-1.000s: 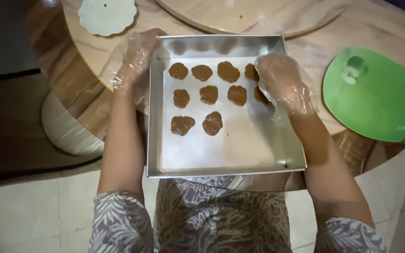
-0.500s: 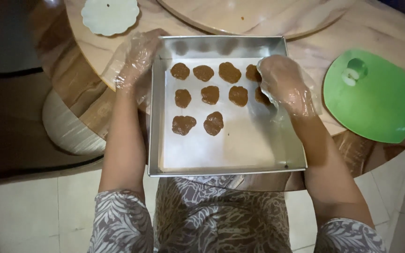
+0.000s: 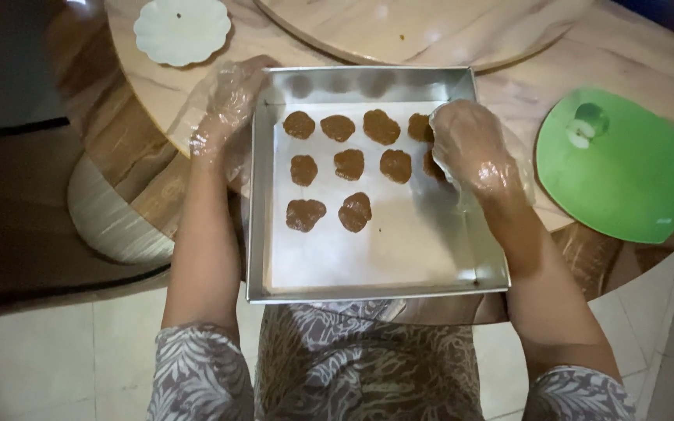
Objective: The person is portioning out small pieces of dough and arranging them in rows on a baking tray lined with parchment paper.
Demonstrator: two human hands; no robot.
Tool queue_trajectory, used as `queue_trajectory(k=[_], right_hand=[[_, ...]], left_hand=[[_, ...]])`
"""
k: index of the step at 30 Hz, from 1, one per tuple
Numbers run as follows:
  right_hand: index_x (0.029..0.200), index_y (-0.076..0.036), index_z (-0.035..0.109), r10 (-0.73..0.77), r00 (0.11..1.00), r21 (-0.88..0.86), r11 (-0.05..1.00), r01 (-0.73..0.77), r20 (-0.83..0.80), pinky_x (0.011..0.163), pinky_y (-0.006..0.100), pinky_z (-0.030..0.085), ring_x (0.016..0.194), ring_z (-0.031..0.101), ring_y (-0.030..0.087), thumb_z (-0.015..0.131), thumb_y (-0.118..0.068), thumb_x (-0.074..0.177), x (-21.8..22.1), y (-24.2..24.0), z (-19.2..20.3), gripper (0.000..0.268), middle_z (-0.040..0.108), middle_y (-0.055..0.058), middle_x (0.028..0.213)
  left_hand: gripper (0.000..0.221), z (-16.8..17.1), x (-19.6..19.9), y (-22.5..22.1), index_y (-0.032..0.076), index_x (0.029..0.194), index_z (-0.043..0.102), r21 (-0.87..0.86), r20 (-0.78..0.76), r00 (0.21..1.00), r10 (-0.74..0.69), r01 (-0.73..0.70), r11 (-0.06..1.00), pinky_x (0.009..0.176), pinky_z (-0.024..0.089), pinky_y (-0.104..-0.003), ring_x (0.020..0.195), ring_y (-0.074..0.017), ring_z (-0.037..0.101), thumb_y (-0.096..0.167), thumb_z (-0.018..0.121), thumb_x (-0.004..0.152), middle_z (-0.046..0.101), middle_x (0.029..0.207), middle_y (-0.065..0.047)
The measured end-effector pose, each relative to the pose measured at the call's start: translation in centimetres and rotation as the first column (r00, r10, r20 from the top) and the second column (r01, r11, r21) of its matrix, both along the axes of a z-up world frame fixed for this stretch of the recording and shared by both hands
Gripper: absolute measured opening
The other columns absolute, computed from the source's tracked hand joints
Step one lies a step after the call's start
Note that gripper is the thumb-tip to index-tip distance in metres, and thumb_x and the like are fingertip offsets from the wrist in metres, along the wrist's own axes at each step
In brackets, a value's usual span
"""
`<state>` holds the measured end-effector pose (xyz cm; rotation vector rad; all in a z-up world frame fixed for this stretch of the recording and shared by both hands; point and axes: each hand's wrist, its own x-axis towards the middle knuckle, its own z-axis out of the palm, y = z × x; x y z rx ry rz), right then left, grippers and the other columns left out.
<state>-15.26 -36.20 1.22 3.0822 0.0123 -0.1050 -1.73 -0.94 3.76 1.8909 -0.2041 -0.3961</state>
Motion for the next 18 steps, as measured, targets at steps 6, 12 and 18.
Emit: queue_trajectory(k=[6, 12, 18], right_hand=[[0.079, -0.009, 0.067, 0.105, 0.907, -0.192, 0.981, -0.027, 0.408, 0.061, 0.042, 0.053, 0.065, 0.062, 0.031, 0.057, -0.001, 0.065, 0.2, 0.8, 1.1, 0.019, 0.064, 0.009, 0.07], [0.087, -0.003, 0.07, -0.071, 0.958, 0.009, 0.997, 0.071, 0.278, 0.075, 0.044, 0.054, 0.078, 0.066, 0.035, 0.062, 0.001, 0.074, -2.0, 3.7, 4.0, 0.016, 0.068, 0.016, 0.08], [0.096, 0.004, 0.072, -0.2, 0.967, 0.194, 0.966, 0.169, 0.155, 0.089, 0.046, 0.055, 0.091, 0.07, 0.039, 0.067, 0.002, 0.082, -3.6, 6.3, 7.4, 0.015, 0.071, 0.022, 0.09]], left_hand=[[0.041, 1.9, -0.7, -0.4, 0.019, 0.124, 0.07, 0.152, 0.311, 0.941, -0.13, 0.086, 0.985, 0.106, 0.043, -0.054, 0.12, -0.0408, 0.061, 0.034, 0.044, 0.095, 0.066, 0.127, -0.018], [0.04, -1.4, 0.9, 0.2, 0.008, 0.122, 0.071, 0.126, 0.435, 0.89, -0.139, 0.093, 0.988, 0.102, 0.046, -0.051, 0.113, -0.0406, 0.063, 0.022, 0.046, 0.094, 0.069, 0.116, -0.025], [0.038, -1.2, 1.6, -0.3, 0.013, 0.117, 0.074, 0.138, 0.397, 0.91, -0.12, 0.07, 0.988, 0.098, 0.047, -0.051, 0.108, -0.0397, 0.065, 0.022, 0.045, 0.094, 0.071, 0.109, -0.021]])
